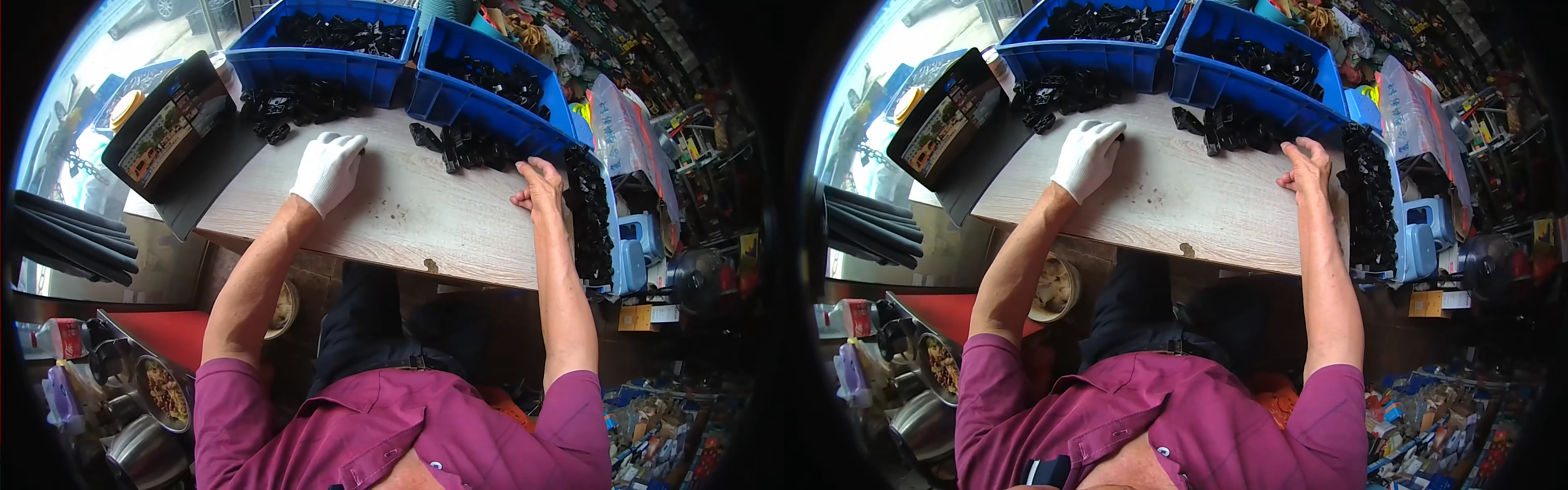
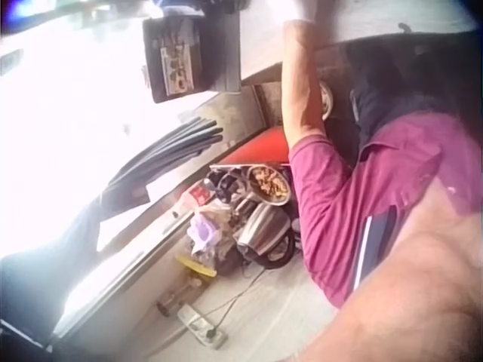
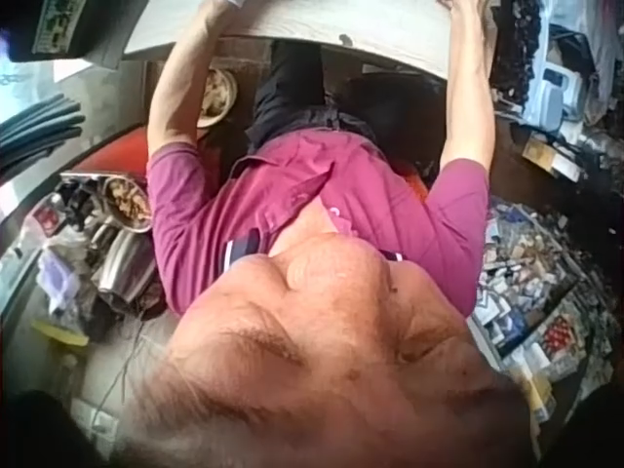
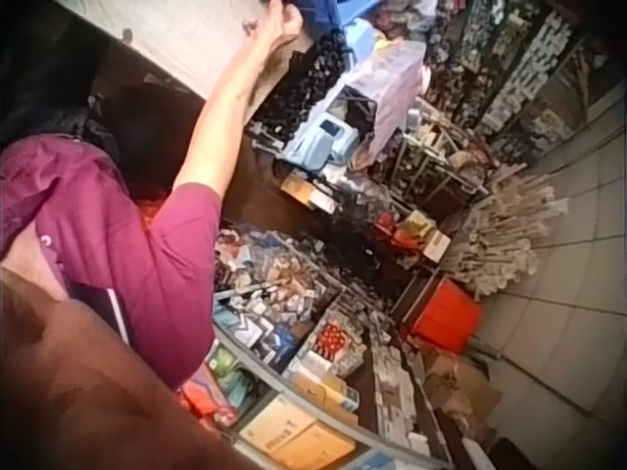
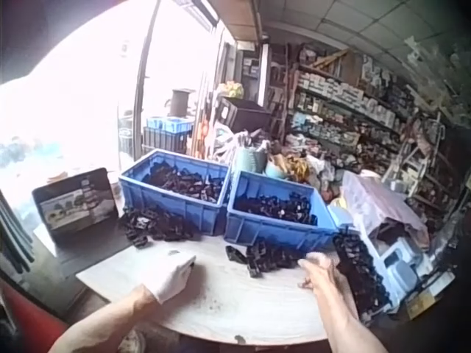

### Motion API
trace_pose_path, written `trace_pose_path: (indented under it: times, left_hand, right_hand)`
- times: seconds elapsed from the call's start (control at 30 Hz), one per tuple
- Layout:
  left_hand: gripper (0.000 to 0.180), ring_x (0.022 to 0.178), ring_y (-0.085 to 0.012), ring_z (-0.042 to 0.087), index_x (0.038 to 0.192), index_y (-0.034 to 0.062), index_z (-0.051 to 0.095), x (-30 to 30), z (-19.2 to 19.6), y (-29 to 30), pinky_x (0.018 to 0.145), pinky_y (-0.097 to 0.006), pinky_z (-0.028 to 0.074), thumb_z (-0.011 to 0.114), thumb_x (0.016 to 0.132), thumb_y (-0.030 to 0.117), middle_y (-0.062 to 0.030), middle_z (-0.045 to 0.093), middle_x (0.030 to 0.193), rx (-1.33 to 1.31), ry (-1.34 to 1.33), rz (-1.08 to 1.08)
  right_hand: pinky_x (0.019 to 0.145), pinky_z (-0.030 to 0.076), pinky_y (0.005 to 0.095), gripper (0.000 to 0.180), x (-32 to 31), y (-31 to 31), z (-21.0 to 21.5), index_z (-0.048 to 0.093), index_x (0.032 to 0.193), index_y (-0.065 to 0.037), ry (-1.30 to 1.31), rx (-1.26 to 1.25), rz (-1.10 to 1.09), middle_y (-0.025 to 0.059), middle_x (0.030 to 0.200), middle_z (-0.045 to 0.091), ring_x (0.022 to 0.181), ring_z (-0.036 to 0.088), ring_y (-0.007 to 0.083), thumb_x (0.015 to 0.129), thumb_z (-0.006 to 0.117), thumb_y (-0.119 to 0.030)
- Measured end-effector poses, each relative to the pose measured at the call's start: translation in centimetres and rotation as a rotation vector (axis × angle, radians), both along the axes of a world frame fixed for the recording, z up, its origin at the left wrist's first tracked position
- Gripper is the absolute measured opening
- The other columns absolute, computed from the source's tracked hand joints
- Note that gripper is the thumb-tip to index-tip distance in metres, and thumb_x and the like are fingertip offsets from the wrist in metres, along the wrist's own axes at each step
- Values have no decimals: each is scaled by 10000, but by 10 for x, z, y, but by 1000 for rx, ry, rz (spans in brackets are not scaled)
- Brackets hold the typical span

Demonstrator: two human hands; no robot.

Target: Assembling small black plastic components by hand at a workbench.

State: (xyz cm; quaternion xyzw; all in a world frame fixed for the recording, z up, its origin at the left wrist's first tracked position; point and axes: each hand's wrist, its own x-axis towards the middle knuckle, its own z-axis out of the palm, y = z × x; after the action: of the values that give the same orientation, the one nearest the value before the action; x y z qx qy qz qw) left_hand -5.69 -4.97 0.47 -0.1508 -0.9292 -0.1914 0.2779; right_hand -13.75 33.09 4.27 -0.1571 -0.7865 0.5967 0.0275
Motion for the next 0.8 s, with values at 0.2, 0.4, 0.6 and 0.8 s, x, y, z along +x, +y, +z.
trace_pose_path:
  times: [0.2, 0.4, 0.6, 0.8]
  left_hand:
    - [184, 902, -372, 655, 1076, 40, 696, 1, 4, 6, 790, -454, 533, 652, 900, 69, -151, 724, 931, -20, -24, 35]
    - [69, 824, -370, 642, 918, 58, 675, -5, -9, 1, 744, -458, 531, 654, 917, 124, -145, 695, 827, -15, 55, 63]
    - [138, 879, -372, 646, 883, 58, 730, -14, -18, -12, 803, -443, 531, 674, 925, 178, -147, 706, 946, 135, 130, 156]
    - [204, 900, -372, 685, 983, 39, 755, -13, -13, -21, 810, -428, 544, 645, 972, 210, -172, 728, 963, 246, -22, 235]
  right_hand:
    - [484, 576, 334, 383, -12, -21, -10, 686, 1160, -41, 46, 177, 33, 17, 629, 545, 451, 523, 122, 841, 800, -221]
    - [455, 567, 327, 253, -4, -13, -12, 680, 959, -23, -11, 35, 60, 31, 645, 600, 402, 498, 113, 827, 810, -194]
    - [442, 571, 319, 244, 27, -14, -12, 658, 917, -42, -96, 30, 84, 22, 619, 578, 383, 486, 102, 839, 820, -207]
    - [452, 566, 309, 264, 53, -24, -5, 633, 987, -58, -123, -8, 130, -4, 597, 545, 408, 509, 98, 872, 801, -226]
